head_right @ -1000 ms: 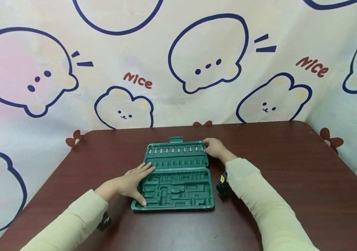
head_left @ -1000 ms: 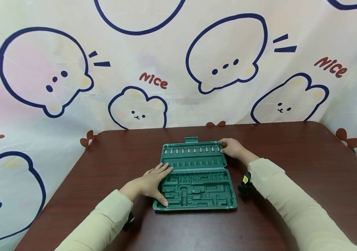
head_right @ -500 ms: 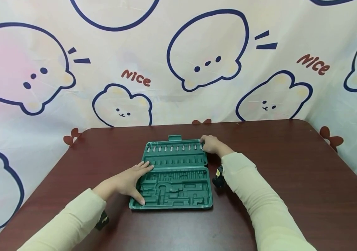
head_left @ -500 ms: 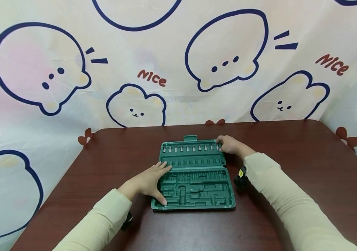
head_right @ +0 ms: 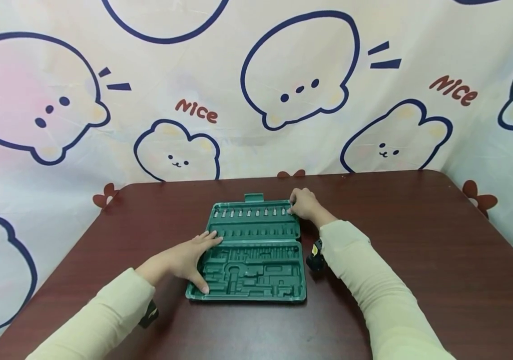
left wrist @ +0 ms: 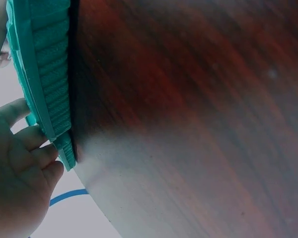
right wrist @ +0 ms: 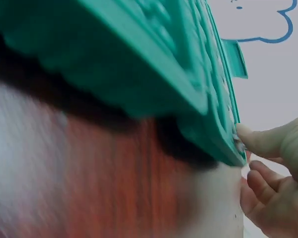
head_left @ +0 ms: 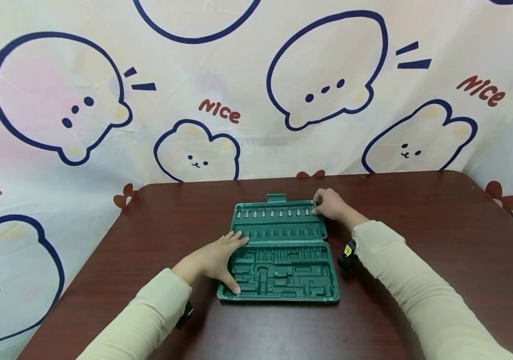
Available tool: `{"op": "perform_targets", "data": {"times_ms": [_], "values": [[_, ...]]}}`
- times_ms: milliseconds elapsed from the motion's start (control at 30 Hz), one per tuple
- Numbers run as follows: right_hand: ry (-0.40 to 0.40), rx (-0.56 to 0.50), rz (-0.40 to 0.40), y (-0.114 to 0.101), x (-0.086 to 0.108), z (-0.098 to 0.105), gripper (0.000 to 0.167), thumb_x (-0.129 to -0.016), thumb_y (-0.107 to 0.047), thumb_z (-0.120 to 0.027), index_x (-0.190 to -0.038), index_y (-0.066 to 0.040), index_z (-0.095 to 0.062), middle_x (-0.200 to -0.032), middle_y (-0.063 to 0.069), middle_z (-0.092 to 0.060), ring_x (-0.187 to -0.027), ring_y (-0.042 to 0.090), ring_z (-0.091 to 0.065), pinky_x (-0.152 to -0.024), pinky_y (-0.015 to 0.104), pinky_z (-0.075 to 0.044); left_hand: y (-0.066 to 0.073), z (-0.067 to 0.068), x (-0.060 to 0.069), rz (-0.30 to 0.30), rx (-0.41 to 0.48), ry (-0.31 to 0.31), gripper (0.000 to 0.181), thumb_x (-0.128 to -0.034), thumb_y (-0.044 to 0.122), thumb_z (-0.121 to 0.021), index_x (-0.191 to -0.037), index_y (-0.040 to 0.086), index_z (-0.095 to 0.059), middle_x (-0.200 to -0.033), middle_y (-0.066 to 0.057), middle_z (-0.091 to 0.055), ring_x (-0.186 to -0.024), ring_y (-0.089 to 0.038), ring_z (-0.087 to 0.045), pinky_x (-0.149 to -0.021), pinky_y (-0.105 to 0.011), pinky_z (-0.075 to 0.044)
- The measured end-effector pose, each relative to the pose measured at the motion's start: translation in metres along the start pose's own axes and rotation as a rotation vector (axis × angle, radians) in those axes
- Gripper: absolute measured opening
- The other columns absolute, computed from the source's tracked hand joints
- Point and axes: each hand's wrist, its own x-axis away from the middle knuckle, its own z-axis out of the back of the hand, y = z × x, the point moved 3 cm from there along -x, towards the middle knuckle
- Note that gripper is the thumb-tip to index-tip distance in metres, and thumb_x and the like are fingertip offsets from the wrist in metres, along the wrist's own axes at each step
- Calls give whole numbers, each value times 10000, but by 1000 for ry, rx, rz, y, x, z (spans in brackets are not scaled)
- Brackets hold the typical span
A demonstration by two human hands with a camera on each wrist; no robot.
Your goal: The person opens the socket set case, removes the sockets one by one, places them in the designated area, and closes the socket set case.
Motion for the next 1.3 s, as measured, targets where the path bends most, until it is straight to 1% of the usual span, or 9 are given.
{"op": "perform_targets", "data": {"times_ms": [200,267,433,533,700,867,1000,1133,1300], "values": [[103,-33,-20,-3,4,0,77,-845,-42,-527,-895,12,-506,-923,170,-508,-767,267,-498,-630,340,-407,0,-2,-1,-5,17,-2,1131,-465,552,-747,-1390,193,-202,-1435,-26,-84,-1290,-262,-23,-944,-495,-227],[109,-64,-39,-3,4,-1,82,-848,-37,-518,-910,14,-512,-934,168,-510,-787,268,-500,-639,338,-412,-1,-1,-1,-4,21,-6,1134,-467,551,-748,-1391,197,-195,-1436,-21,-76,-1291,-251,-14,-950,-488,-219],[92,-237,-133,-1,6,-2,180,-855,-10,-491,-1017,62,-521,-1037,204,-486,-861,290,-481,-664,338,-416,-2,-1,0,-5,41,-8,1135,-471,537,-757,-1391,191,-191,-1436,-19,-68,-1292,-234,1,-958,-484,-206],[101,-255,-172,0,8,-3,216,-863,-8,-483,-1054,79,-535,-1096,221,-478,-909,310,-479,-682,342,-423,-3,-2,0,-8,45,-15,1137,-472,542,-754,-1393,191,-186,-1436,-18,-63,-1292,-235,7,-957,-487,-206],[141,-167,-153,-3,10,-4,159,-878,-28,-474,-998,41,-552,-1054,193,-505,-896,298,-495,-688,349,-428,-4,-3,-2,-5,53,-21,1139,-477,546,-749,-1394,180,-180,-1438,-30,-60,-1292,-242,16,-959,-493,-194],[175,-131,-143,-6,12,-2,94,-882,-44,-477,-931,5,-539,-971,166,-516,-814,274,-491,-641,337,-412,-4,-3,-2,3,55,-19,1140,-474,551,-747,-1394,193,-177,-1438,-16,-55,-1292,-238,18,-957,-496,-197],[213,-180,-152,-6,14,3,83,-888,-66,-473,-926,-9,-521,-968,158,-507,-815,271,-485,-642,336,-410,-3,-1,-3,-5,51,-20,1139,-476,552,-746,-1395,195,-174,-1438,-14,-52,-1292,-239,15,-956,-494,-200],[238,-295,-138,-5,16,8,96,-898,-83,-457,-942,-4,-491,-981,160,-488,-845,280,-478,-685,356,-411,-1,-1,-2,-12,54,-28,1138,-482,549,-746,-1395,184,-173,-1439,-28,-52,-1292,-241,17,-954,-497,-201],[203,-387,-121,-1,22,12,121,-896,-83,-449,-964,15,-464,-1011,169,-463,-892,303,-480,-762,400,-413,-2,-1,-2,-1,48,-38,1133,-488,544,-746,-1395,182,-173,-1439,-32,-49,-1293,-238,19,-954,-498,-201]]}}
